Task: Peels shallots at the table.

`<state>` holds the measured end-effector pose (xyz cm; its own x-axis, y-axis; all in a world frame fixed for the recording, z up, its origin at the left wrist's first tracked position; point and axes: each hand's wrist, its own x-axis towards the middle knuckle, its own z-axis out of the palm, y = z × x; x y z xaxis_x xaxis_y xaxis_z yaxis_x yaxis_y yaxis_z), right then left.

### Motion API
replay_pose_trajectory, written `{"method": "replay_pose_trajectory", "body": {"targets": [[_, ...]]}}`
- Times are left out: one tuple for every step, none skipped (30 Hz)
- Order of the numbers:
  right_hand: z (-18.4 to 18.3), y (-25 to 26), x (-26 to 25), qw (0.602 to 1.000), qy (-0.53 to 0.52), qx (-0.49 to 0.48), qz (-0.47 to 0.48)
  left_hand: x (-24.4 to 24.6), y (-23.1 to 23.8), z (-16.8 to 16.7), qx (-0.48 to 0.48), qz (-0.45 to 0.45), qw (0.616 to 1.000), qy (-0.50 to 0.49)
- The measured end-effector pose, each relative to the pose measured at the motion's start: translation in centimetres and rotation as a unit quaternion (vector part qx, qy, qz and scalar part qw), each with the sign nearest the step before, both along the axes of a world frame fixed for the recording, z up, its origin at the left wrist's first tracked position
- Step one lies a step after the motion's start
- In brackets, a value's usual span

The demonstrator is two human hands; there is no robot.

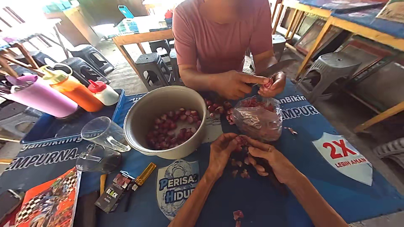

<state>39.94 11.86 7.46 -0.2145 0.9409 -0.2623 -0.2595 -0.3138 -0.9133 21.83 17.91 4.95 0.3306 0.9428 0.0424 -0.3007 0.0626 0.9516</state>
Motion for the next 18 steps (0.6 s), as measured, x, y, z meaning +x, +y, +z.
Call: {"method": "replay_pose_trajectory", "body": {"targets": [[-0.03, 0.02, 0.01, 1.000, 0.000, 0.003, 0.003, -0.02, 0.00, 0.05, -0.001, 0.001, 1.000, 0.001], [-0.05, 0.04, -0.01, 1.000, -0.001, 0.004, 0.002, -0.05, 0.03, 0.04, -0.002, 0.000, 1.000, 0.000], [-0.03, 0.06, -0.04, 1.000, -0.003, 0.003, -0.001, -0.08, 0.07, 0.04, -0.002, -0.002, 1.000, -0.002], [-0.01, 0.07, -0.06, 1.000, -0.003, 0.001, -0.002, -0.07, 0.09, 0.03, -0.002, -0.002, 1.000, -0.005], [-0.03, 0.07, -0.03, 1.000, -0.003, -0.001, -0.001, -0.06, 0.08, 0.05, -0.003, -0.002, 1.000, -0.007], [-0.05, 0.08, 0.04, 1.000, -0.002, -0.003, 0.003, -0.03, 0.05, 0.09, -0.006, 0.000, 1.000, -0.010], [-0.09, 0.10, 0.11, 1.000, 0.000, -0.005, 0.007, -0.02, 0.04, 0.14, -0.007, 0.001, 1.000, -0.011], [-0.13, 0.10, 0.15, 1.000, 0.004, -0.007, 0.010, -0.04, 0.04, 0.15, -0.009, 0.000, 1.000, -0.012], [-0.15, 0.09, 0.16, 1.000, 0.008, -0.007, 0.012, -0.05, 0.06, 0.13, -0.009, -0.002, 1.000, -0.013], [-0.17, 0.08, 0.16, 1.000, 0.009, -0.007, 0.013, -0.07, 0.09, 0.10, -0.010, -0.003, 1.000, -0.015], [-0.18, 0.07, 0.14, 1.000, 0.010, -0.006, 0.012, -0.07, 0.10, 0.06, -0.009, -0.003, 1.000, -0.017], [-0.19, 0.06, 0.12, 1.000, 0.011, -0.006, 0.010, -0.08, 0.10, 0.01, -0.008, -0.003, 1.000, -0.018], [-0.19, 0.06, 0.12, 1.000, 0.010, -0.006, 0.009, -0.08, 0.11, -0.04, -0.004, -0.002, 1.000, -0.017], [-0.18, 0.08, 0.11, 1.000, 0.010, -0.007, 0.007, -0.04, 0.11, -0.08, 0.001, 0.001, 1.000, -0.017], [-0.15, 0.09, 0.09, 1.000, 0.010, -0.009, 0.007, 0.02, 0.12, -0.15, 0.009, 0.005, 1.000, -0.018], [-0.16, 0.09, 0.08, 1.000, 0.012, -0.011, 0.006, 0.06, 0.13, -0.27, 0.020, 0.009, 1.000, -0.018], [-0.19, 0.08, 0.06, 1.000, 0.015, -0.015, 0.003, 0.11, 0.12, -0.42, 0.032, 0.014, 0.999, -0.018], [-0.20, 0.07, 0.00, 1.000, 0.017, -0.020, -0.001, 0.18, 0.12, -0.56, 0.042, 0.017, 0.999, -0.018]]}}
